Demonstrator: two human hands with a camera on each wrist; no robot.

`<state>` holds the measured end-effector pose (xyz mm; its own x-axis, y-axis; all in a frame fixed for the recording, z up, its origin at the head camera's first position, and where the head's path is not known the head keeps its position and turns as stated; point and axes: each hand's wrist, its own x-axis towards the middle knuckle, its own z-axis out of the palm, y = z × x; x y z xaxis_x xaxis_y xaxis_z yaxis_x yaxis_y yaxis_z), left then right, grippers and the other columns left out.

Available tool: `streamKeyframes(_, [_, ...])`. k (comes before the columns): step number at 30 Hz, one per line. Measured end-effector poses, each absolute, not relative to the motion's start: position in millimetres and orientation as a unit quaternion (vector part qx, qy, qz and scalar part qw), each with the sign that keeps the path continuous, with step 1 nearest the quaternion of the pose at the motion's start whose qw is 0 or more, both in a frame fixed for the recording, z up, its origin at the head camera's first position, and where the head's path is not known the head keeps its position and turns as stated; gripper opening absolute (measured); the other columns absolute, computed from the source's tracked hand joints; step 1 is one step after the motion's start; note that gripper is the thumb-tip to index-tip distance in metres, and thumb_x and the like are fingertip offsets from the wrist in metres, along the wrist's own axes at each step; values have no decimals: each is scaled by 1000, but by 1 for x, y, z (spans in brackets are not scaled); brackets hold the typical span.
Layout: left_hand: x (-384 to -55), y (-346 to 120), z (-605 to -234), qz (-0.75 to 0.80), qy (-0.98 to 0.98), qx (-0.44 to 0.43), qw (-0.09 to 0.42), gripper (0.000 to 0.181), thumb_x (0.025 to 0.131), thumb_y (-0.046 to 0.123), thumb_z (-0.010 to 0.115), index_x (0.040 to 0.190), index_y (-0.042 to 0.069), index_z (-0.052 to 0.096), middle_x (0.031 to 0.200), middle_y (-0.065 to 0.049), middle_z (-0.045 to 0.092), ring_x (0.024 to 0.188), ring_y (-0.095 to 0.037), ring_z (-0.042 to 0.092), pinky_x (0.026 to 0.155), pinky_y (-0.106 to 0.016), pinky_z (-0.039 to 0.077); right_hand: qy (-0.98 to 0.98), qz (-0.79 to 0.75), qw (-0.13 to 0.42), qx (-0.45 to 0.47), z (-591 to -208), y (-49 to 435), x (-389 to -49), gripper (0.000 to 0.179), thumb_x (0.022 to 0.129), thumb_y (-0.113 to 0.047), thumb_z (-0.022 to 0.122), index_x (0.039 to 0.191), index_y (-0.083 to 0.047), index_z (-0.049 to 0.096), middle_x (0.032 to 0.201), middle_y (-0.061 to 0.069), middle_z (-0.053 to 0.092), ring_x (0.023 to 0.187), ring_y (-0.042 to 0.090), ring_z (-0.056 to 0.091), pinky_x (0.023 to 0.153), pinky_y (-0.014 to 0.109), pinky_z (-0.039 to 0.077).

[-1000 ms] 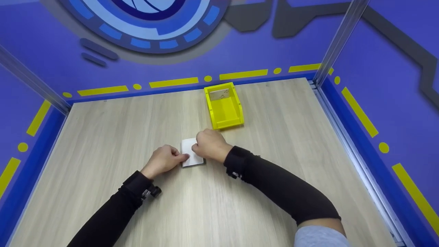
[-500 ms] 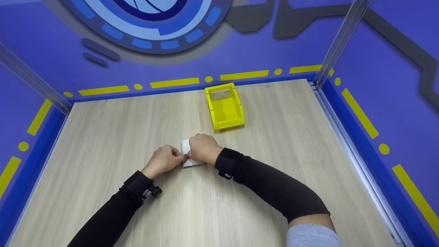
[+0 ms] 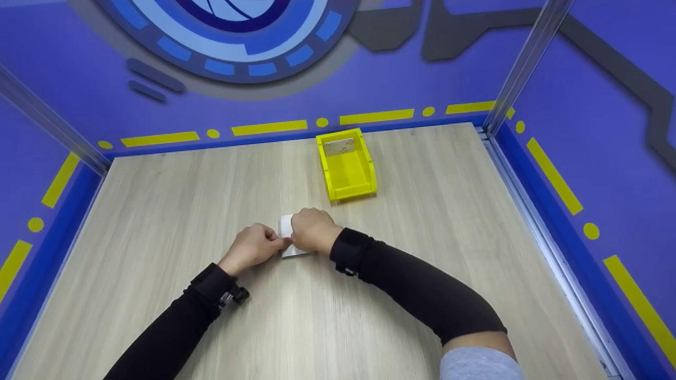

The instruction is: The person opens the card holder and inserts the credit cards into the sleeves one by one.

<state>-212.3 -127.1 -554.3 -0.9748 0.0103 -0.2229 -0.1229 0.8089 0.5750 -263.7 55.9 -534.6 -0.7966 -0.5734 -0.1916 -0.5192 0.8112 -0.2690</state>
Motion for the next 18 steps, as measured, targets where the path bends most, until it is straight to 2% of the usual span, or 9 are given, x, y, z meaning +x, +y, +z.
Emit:
streamKeyframes(7, [-211,-127,-554,311,944,-29,104,46,94,45,84,63,22,59,63,8,51,61,-16,49,57,-30,35,937,-84,137,-309,-533,56,-261,28,103,-15,59,85,2,71,94,23,75,77,31,64,76,57,63])
streamKeyframes(18, [-211,-128,-553,307,946,-21,102,45,95,46,83,63,21,63,63,7,53,61,-16,50,58,-30,35,938,-75,152,-304,-530,54,-260,24,103,-13,61,86,1,72,96,22,75,82,34,66,80,56,62])
